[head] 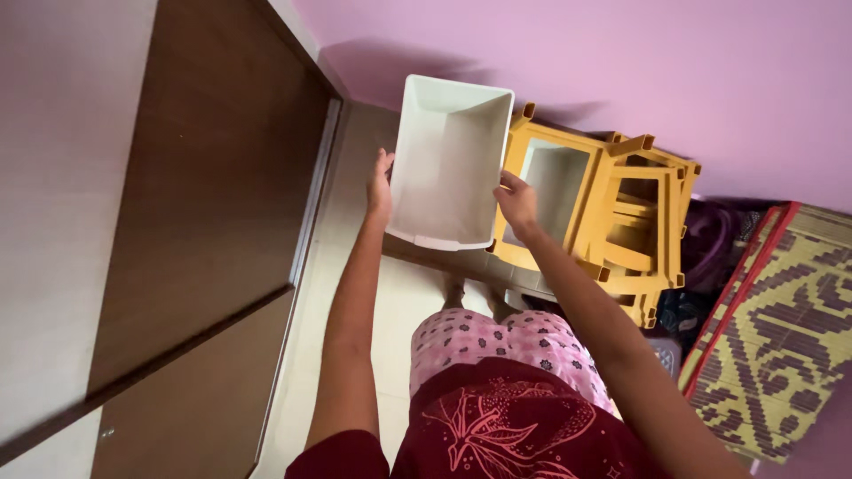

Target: The person assembles a modular storage unit by inserting yellow plastic corner connectors into white rectangular bins and stacking them. They repeatedly pick up connectors, align them with the bin corners, and press them into place, then stack additional bins on top.

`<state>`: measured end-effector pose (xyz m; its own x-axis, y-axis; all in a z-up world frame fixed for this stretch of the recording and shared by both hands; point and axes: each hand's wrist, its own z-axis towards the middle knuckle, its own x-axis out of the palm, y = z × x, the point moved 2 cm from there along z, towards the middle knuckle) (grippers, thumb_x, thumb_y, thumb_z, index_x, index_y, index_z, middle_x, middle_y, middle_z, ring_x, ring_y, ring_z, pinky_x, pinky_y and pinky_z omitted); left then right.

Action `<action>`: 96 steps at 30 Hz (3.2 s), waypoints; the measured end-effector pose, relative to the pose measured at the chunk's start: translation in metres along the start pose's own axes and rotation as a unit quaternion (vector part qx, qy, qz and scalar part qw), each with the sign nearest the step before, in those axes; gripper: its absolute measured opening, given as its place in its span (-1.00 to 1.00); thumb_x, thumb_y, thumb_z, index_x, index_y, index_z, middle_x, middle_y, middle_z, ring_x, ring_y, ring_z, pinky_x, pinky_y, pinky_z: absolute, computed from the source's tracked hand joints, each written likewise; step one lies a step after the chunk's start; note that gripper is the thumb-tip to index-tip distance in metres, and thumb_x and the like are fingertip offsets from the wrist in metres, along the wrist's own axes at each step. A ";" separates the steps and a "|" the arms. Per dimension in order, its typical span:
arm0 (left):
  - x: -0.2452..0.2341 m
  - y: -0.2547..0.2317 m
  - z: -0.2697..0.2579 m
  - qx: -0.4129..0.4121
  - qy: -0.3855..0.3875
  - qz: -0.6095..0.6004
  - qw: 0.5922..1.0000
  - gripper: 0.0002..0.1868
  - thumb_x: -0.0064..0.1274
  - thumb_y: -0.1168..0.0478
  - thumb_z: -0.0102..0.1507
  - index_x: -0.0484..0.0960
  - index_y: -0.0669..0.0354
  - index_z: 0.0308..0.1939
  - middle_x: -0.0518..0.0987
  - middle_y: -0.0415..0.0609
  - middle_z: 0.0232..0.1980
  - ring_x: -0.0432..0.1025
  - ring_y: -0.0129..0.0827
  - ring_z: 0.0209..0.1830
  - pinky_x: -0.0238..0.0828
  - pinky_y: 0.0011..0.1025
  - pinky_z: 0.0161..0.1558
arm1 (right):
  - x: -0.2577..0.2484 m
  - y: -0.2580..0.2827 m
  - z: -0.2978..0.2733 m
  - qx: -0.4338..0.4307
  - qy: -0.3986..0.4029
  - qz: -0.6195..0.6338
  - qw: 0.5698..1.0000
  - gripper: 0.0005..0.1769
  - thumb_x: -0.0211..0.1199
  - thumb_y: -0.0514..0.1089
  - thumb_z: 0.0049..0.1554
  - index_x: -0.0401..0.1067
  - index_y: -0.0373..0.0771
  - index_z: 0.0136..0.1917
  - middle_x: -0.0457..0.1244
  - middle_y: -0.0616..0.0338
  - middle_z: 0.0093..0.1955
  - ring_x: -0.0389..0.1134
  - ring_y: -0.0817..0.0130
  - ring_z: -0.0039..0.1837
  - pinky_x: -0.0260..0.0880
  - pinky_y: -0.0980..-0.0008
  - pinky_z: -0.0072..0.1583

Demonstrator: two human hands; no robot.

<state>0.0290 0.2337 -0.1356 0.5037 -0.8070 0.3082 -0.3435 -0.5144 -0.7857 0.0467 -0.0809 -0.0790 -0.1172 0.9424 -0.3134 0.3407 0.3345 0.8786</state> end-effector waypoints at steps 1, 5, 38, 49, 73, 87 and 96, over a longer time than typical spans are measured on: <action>-0.003 0.004 0.006 -0.002 -0.004 0.004 1.000 -0.14 -0.18 -0.32 0.35 0.45 0.43 0.36 0.50 0.11 0.37 0.37 -0.25 0.34 0.18 -0.34 0.38 | 0.002 -0.001 0.001 0.003 0.001 -0.001 1.000 -0.48 0.20 -0.30 0.10 0.43 -0.31 0.35 0.43 0.11 0.15 0.47 0.40 0.12 0.44 0.46 0.10; -0.010 0.015 0.025 0.021 -0.014 0.015 1.000 -0.17 -0.14 -0.30 0.36 0.55 0.48 0.27 0.59 0.19 0.28 0.43 -0.18 0.26 0.24 -0.30 0.34 | 0.010 -0.001 0.004 -0.020 0.006 -0.032 0.999 -0.50 0.17 -0.30 0.10 0.48 -0.26 0.33 0.45 0.14 0.15 0.49 0.42 0.14 0.44 0.44 0.13; -0.001 0.057 0.046 -0.026 -0.062 0.059 0.996 -0.21 -0.14 -0.20 0.38 0.32 0.40 0.44 0.29 0.09 0.55 0.09 -0.25 0.58 -0.12 -0.38 0.50 | 0.032 -0.062 0.024 0.071 0.037 -0.053 0.995 -0.41 0.19 -0.21 0.13 0.33 -0.31 0.43 0.30 0.01 0.37 0.38 0.22 0.34 0.35 0.34 0.32; 0.031 0.074 0.018 0.114 -0.122 0.559 0.812 -0.31 0.04 -0.03 0.29 0.34 0.29 0.41 0.31 0.21 0.50 0.15 0.03 0.50 -0.02 -0.15 0.43 | 0.038 -0.074 0.024 0.055 0.036 -0.176 0.982 -0.38 0.24 -0.19 0.07 0.36 -0.28 0.42 0.33 -0.08 0.31 0.38 0.10 0.32 0.34 0.27 0.32; -0.030 0.064 0.004 0.084 -0.145 0.505 0.847 -0.53 0.01 0.44 0.13 0.59 0.17 0.13 0.65 0.16 0.11 0.51 0.07 0.14 0.43 -0.16 0.16 | 0.042 -0.103 0.032 0.202 0.080 0.038 0.975 -0.59 0.24 -0.31 0.07 0.53 -0.39 0.21 0.39 0.17 -0.06 0.35 0.41 -0.09 0.39 0.39 -0.01; -0.008 0.086 0.006 -0.032 -0.132 0.522 0.842 -0.24 -0.03 0.30 0.19 0.16 0.26 0.50 0.24 0.38 0.46 0.15 0.23 0.45 0.07 -0.08 0.41 | 0.054 -0.104 0.032 0.200 0.098 0.037 0.974 -0.68 0.29 -0.18 0.10 0.52 -0.47 0.04 0.28 0.10 -0.18 0.26 0.34 -0.17 0.28 0.27 -0.12; 0.002 0.108 -0.026 -0.039 -0.129 0.618 0.775 0.20 0.24 0.11 0.08 -0.22 0.52 0.56 -0.16 0.38 0.64 -0.31 0.13 0.69 -0.49 -0.08 0.65 | 0.066 -0.106 0.023 0.140 0.163 -0.122 0.969 -0.44 0.30 0.02 0.06 0.45 -0.40 0.21 0.37 -0.10 0.04 0.39 0.06 0.10 0.36 0.15 0.17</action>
<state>-0.0276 0.1686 -0.2060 -0.1100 -0.6181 -0.7784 -0.7311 0.5808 -0.3580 0.0238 -0.0540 -0.2015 -0.4988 0.8017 -0.3293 0.5007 0.5767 0.6456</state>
